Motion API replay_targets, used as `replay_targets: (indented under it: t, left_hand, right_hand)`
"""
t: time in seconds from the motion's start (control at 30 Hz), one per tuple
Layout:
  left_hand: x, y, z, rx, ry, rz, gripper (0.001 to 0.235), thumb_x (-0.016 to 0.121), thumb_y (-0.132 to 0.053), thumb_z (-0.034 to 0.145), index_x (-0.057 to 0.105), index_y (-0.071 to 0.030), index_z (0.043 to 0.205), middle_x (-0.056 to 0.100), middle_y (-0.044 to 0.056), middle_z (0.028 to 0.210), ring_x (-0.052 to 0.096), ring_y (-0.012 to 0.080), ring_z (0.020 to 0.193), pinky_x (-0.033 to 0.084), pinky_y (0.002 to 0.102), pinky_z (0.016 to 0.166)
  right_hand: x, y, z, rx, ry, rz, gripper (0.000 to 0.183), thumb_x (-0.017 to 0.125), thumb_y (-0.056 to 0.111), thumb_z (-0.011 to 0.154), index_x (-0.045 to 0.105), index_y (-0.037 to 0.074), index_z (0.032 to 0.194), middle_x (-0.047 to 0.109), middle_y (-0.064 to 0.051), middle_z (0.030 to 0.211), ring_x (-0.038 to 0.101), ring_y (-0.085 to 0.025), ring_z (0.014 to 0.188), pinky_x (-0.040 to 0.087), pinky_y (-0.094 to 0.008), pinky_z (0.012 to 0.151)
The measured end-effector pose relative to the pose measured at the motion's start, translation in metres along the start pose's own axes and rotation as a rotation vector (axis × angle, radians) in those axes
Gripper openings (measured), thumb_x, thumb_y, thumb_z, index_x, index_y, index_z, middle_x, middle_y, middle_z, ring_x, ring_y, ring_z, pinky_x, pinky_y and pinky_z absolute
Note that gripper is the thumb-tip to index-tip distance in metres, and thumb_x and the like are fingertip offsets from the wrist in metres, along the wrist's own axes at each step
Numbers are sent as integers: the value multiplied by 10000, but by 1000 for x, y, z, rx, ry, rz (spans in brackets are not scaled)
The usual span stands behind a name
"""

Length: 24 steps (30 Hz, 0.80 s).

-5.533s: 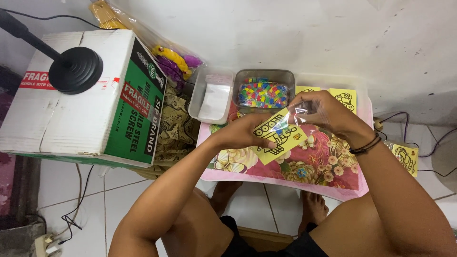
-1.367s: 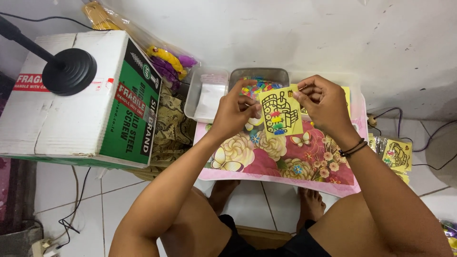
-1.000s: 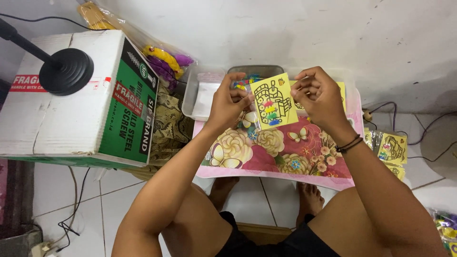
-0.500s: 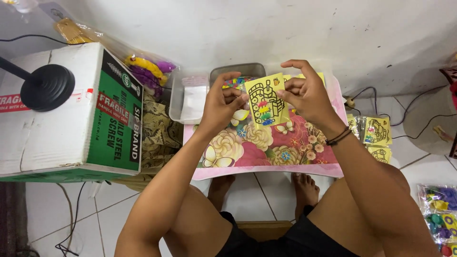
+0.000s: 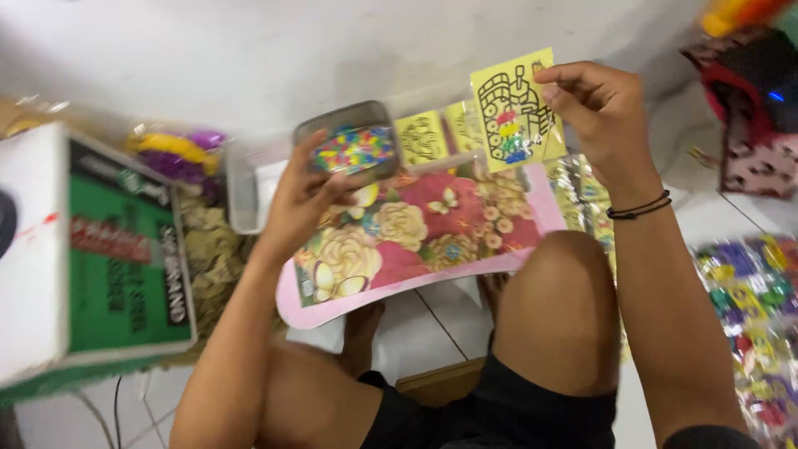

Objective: The person sits on the floor and packs small colorful plastic pieces into clear plastic bags along with yellow paper cutouts featuring cartoon designs. They seal each bag and place it on the floor next to other completed packages.

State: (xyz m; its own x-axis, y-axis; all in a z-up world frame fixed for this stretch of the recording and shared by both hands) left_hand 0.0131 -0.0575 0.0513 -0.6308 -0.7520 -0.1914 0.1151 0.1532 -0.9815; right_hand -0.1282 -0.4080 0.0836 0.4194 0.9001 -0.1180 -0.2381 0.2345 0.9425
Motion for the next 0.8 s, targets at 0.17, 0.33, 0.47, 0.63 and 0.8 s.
replay_targets:
  t: [0.17, 0.33, 0.47, 0.63, 0.8]
  left_hand:
    - [12, -5, -4, -114, 20, 18, 663, 578, -80, 978, 268, -89, 1565, 714, 233, 1062, 686, 243, 799, 559, 333, 649]
    - [13, 2, 0, -170, 18, 113, 679, 556, -59, 965, 268, -49, 1580, 701, 270, 1091, 703, 318, 879, 578, 388, 778]
    - [16, 3, 4, -254, -13, 195, 689, 530, -79, 982, 235, -33, 1604, 686, 285, 1087, 700, 342, 918, 584, 417, 812]
    - [12, 16, 8, -239, -17, 211, 692, 512, -45, 998, 206, 13, 1615, 648, 301, 1087, 664, 352, 929, 564, 425, 840]
    - [13, 23, 8, -287, -29, 208, 642, 488, 3, 1005, 250, 1, 1602, 644, 290, 1117, 646, 339, 950, 540, 429, 857]
  right_hand:
    - [-91, -60, -50, 168, -208, 9, 233, 611, 32, 1049, 686, 61, 1267, 649, 33, 1007, 553, -12, 856, 467, -137, 808]
    - [-158, -124, -119, 340, -412, 35, 219, 612, 50, 1047, 687, 86, 1250, 629, 45, 987, 522, -16, 806, 428, -143, 735]
    - [-193, -184, -189, 399, -550, 50, 226, 602, 9, 1037, 689, 121, 1213, 647, 32, 1069, 566, -50, 939, 501, -187, 882]
    - [-215, -250, -269, 490, -698, 34, 231, 589, -36, 995, 683, 123, 1133, 670, 4, 1150, 591, -92, 1048, 504, -238, 1019]
    - [-214, -296, -312, 690, -772, 38, 224, 570, -9, 988, 692, 104, 1138, 698, -37, 1197, 624, -128, 1049, 520, -278, 937]
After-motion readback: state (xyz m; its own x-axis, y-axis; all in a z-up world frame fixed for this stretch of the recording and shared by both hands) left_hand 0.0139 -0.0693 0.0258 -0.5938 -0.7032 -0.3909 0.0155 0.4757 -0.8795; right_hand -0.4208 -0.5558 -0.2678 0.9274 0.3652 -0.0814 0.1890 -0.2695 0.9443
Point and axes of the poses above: each hand's wrist, its own z-axis towards the middle knuckle, its own x-axis out of the palm, y = z × x, the point moved 5 cm from there along z, towards the middle knuckle
